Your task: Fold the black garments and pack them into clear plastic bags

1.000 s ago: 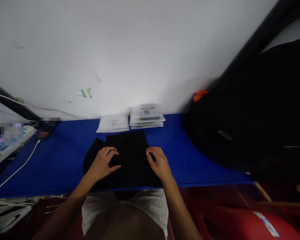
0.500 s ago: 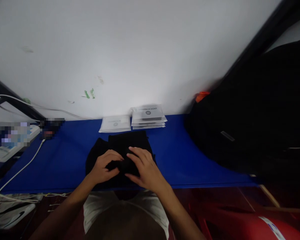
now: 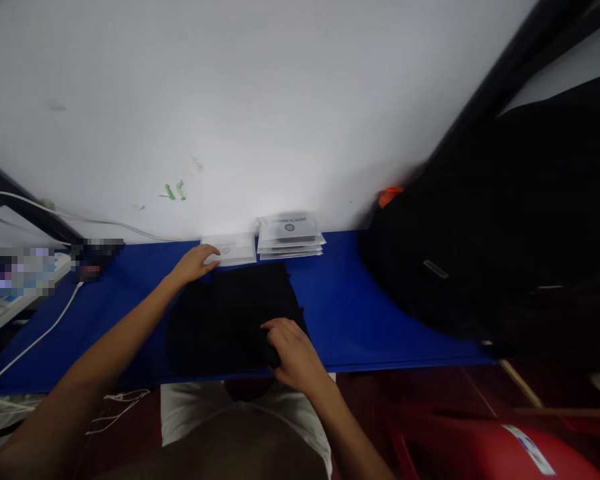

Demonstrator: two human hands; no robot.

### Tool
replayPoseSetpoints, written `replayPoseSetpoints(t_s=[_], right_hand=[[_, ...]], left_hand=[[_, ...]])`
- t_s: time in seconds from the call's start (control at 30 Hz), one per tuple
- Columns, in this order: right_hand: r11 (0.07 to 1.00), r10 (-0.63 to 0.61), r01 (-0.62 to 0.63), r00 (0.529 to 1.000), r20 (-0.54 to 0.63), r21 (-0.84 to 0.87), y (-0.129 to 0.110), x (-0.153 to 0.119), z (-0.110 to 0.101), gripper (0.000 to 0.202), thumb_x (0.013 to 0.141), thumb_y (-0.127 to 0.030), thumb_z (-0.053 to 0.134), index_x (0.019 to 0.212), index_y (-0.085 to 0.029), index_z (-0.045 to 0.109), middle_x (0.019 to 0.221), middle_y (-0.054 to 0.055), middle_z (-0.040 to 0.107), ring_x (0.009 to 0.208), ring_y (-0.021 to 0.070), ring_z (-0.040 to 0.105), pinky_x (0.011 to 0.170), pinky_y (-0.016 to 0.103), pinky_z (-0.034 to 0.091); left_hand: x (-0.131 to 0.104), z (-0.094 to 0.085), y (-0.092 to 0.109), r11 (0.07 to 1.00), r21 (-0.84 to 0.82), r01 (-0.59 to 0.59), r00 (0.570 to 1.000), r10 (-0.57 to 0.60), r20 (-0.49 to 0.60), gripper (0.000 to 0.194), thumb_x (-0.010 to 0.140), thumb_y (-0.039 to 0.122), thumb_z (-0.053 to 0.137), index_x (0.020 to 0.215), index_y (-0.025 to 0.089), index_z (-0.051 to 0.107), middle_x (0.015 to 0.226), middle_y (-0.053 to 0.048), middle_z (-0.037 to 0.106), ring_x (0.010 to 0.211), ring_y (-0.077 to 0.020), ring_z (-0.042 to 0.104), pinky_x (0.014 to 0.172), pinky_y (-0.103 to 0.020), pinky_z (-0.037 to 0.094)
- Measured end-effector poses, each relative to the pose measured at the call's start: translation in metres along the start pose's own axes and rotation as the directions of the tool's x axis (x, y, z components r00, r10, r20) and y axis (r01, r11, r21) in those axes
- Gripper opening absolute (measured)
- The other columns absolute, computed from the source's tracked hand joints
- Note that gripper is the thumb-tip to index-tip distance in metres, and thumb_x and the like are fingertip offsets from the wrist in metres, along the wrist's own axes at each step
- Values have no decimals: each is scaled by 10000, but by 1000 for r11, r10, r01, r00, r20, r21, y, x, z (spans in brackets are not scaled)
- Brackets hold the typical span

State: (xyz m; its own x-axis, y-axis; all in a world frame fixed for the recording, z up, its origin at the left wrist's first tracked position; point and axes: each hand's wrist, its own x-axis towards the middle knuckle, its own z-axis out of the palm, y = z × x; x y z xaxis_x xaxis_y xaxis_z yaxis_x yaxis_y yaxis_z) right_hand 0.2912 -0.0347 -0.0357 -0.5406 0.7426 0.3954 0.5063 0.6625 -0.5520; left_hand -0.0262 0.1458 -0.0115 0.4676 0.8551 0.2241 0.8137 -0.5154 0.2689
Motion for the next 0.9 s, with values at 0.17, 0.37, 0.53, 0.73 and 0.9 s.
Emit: replayPoseSetpoints(t_s=[0.17,0.37,0.53,0.73,0.9], right_hand=[[992,107,-108,994,13,68,-4,-7,3,320,658,-33,565,818,-236,377,1124,106,636,970,254,591,802,408,475],[985,137,-138,990,22,100,-4,-6,5,412,661,-34,599,1001,-222,461,1176,109,616,1054,264,574,869,433,473],[989,108,-114,992,72,91,-6,-5,2,544,684,-23,585,1182,-221,489,1271,116,573,1182,269,533,983,476,446],[987,120,-129,989,91,98,-8,-4,-1,532,681,-18,567,1173,-211,510,1286,120,572,1198,264,530,999,476,448],[984,132,-141,987,92,111,-9,-4,1,552,658,-18,571,1171,-213,507,1288,121,577,1200,269,530,1002,481,446]], left_hand=[[2,11,-22,999,16,46,995,-47,90,259,894,339,522,1035,173,661,1088,-112,694,1009,-266,635,897,-387,480],[-1,11,-20,999,-9,39,988,-37,147,321,866,440,577,1030,183,676,1105,-101,692,1032,-263,626,899,-358,463],[-2,4,-23,995,-58,85,986,-76,148,311,909,415,497,1009,196,694,1046,-77,724,955,-236,654,848,-325,474],[-4,2,-30,983,-95,154,978,-138,158,295,867,398,532,946,182,718,978,-72,745,847,-212,673,768,-293,495],[-6,0,-27,985,-100,140,976,-120,182,289,831,409,582,970,196,719,987,-57,749,859,-208,679,768,-277,503]])
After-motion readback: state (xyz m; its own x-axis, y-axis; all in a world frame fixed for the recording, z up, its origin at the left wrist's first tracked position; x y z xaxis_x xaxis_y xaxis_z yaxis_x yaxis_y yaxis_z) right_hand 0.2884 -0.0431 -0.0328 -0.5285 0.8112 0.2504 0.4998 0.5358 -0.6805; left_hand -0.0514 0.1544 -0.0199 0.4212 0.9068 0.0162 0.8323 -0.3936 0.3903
